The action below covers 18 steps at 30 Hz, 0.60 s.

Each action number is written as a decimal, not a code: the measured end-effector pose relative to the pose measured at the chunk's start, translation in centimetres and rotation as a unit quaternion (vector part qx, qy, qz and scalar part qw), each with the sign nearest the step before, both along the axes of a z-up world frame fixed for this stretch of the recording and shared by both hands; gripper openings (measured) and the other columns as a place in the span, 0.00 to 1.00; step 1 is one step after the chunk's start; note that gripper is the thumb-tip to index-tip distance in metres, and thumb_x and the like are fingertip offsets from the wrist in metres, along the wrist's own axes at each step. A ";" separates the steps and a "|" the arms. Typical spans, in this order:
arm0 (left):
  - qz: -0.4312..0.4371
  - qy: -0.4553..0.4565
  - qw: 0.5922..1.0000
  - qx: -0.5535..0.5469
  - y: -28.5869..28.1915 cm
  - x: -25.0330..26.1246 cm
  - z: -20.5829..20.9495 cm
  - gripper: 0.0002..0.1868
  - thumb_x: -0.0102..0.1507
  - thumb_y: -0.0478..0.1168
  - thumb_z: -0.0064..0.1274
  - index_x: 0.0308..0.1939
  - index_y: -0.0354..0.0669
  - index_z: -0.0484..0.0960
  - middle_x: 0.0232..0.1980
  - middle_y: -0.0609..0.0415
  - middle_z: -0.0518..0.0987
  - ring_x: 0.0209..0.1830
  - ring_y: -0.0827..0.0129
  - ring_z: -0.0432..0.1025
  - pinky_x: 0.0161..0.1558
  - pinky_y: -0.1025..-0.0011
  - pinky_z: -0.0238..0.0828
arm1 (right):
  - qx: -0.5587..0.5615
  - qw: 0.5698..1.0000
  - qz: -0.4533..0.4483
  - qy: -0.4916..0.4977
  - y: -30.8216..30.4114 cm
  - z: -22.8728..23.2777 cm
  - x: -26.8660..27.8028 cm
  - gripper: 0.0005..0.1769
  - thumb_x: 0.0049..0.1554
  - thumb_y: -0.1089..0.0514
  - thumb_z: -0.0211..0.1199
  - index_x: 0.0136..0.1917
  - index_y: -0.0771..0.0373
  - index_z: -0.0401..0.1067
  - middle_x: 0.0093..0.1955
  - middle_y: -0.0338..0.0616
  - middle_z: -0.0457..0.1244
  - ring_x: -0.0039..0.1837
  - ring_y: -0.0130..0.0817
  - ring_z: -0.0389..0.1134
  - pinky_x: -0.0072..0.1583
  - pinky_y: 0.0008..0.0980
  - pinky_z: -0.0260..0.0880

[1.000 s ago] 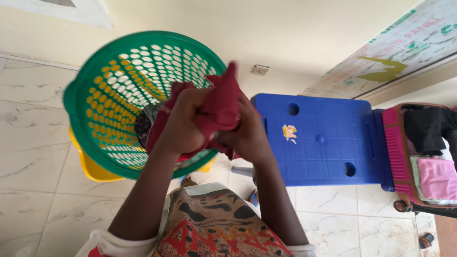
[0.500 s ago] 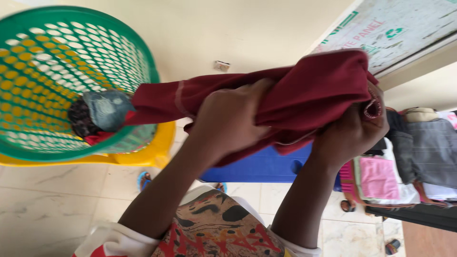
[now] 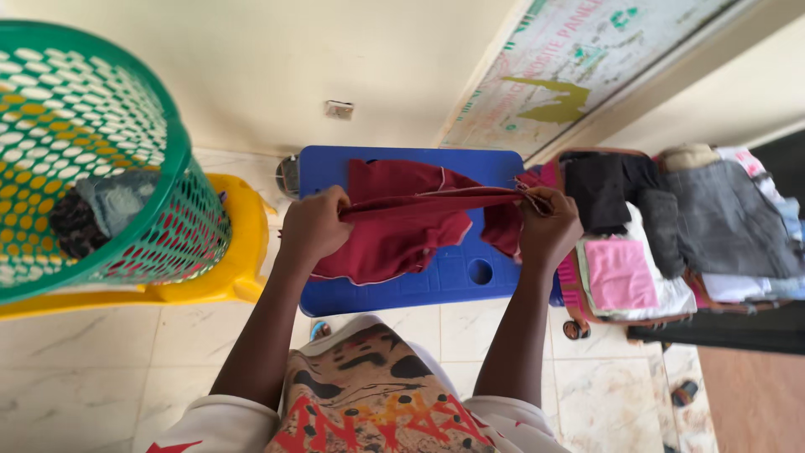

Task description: The person folds a white patterned cloth, a pink t-shirt, and a maroon t-shirt on a blue folding board, then places each folded item into an open suitcase.

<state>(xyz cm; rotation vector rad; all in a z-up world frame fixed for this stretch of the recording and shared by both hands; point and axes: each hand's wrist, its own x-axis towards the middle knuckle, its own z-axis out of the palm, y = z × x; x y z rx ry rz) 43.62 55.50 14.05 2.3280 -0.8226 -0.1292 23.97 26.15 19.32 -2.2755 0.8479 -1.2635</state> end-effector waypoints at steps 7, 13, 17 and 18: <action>0.012 0.037 0.999 0.036 -0.5 -0.9 -0.1 0.25 0.52 0.45 0.68 0.53 0.47 0.82 0.43 0.45 0.84 0.44 0.46 0.78 0.45 0.52 0.74 | 0.042 0.996 -0.065 0.035 0.1 -0.9 -4.4 0.15 0.49 0.66 0.75 0.50 0.60 0.78 0.48 0.43 0.69 0.48 0.36 0.72 0.50 0.34 0.72; 0.037 -0.092 0.993 0.060 -1.0 -1.1 2.6 0.20 0.52 0.46 0.68 0.46 0.47 0.85 0.41 0.48 0.83 0.42 0.49 0.78 0.43 0.53 0.73 | 0.014 0.991 -0.101 0.081 -3.1 -0.9 -3.7 0.12 0.51 0.61 0.76 0.48 0.59 0.80 0.43 0.46 0.68 0.44 0.42 0.70 0.45 0.39 0.68; 0.107 -0.175 0.979 0.004 -4.4 -1.3 7.2 0.15 0.54 0.44 0.69 0.40 0.45 0.83 0.40 0.49 0.80 0.42 0.50 0.77 0.41 0.54 0.72 | -0.035 0.992 -0.112 0.053 -9.7 1.5 -2.7 0.10 0.52 0.60 0.77 0.47 0.60 0.79 0.42 0.46 0.68 0.43 0.42 0.70 0.45 0.40 0.68; 0.129 -0.203 0.971 -0.015 -5.3 -1.5 8.9 0.14 0.55 0.43 0.69 0.38 0.44 0.82 0.40 0.49 0.80 0.43 0.51 0.77 0.42 0.55 0.72 | -0.047 0.992 -0.114 0.039 -11.3 2.7 -2.4 0.10 0.52 0.60 0.77 0.47 0.60 0.80 0.42 0.46 0.68 0.42 0.42 0.70 0.45 0.40 0.68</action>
